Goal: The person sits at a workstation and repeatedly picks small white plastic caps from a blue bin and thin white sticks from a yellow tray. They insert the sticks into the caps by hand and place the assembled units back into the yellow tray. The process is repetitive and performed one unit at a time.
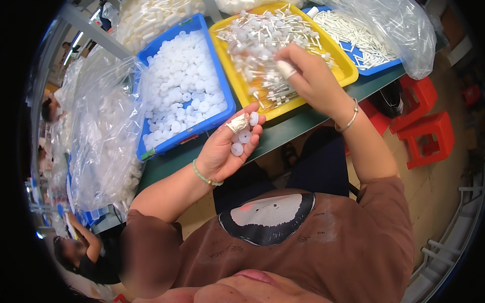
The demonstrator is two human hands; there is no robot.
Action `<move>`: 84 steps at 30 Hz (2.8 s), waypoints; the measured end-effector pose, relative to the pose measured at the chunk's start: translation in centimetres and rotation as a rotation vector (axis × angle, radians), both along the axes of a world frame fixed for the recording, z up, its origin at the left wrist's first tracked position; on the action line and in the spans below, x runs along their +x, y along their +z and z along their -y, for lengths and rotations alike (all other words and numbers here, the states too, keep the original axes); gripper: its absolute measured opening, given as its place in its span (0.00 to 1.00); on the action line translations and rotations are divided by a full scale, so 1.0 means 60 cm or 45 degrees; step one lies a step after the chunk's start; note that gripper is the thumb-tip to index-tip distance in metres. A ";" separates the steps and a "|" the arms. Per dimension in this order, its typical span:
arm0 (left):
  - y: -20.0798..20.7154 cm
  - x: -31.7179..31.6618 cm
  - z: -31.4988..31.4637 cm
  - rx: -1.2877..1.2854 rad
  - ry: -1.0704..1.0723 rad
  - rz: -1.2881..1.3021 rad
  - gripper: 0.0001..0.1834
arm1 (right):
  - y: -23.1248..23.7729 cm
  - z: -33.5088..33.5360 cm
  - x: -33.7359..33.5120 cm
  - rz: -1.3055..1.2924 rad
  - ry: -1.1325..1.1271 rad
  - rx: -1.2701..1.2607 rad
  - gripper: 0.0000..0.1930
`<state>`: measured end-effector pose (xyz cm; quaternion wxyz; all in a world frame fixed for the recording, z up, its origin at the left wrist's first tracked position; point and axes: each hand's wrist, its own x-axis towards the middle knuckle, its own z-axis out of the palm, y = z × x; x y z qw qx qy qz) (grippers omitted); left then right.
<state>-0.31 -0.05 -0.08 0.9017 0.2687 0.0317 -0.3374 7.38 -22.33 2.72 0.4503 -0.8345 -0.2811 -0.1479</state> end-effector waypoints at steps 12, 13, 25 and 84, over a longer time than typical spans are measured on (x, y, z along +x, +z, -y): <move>-0.010 0.001 -0.002 -0.057 -0.062 -0.062 0.24 | -0.049 -0.010 -0.171 -0.524 0.063 0.496 0.04; -0.007 0.002 -0.003 -0.041 -0.071 -0.045 0.24 | -0.050 -0.010 -0.175 -0.530 0.059 0.503 0.04; 0.012 0.000 0.011 0.275 -0.030 0.171 0.23 | -0.062 -0.014 -0.183 -0.719 0.077 0.598 0.03; 0.015 -0.012 0.013 0.314 0.090 0.174 0.23 | -0.033 -0.063 -0.147 -0.345 -0.046 0.405 0.08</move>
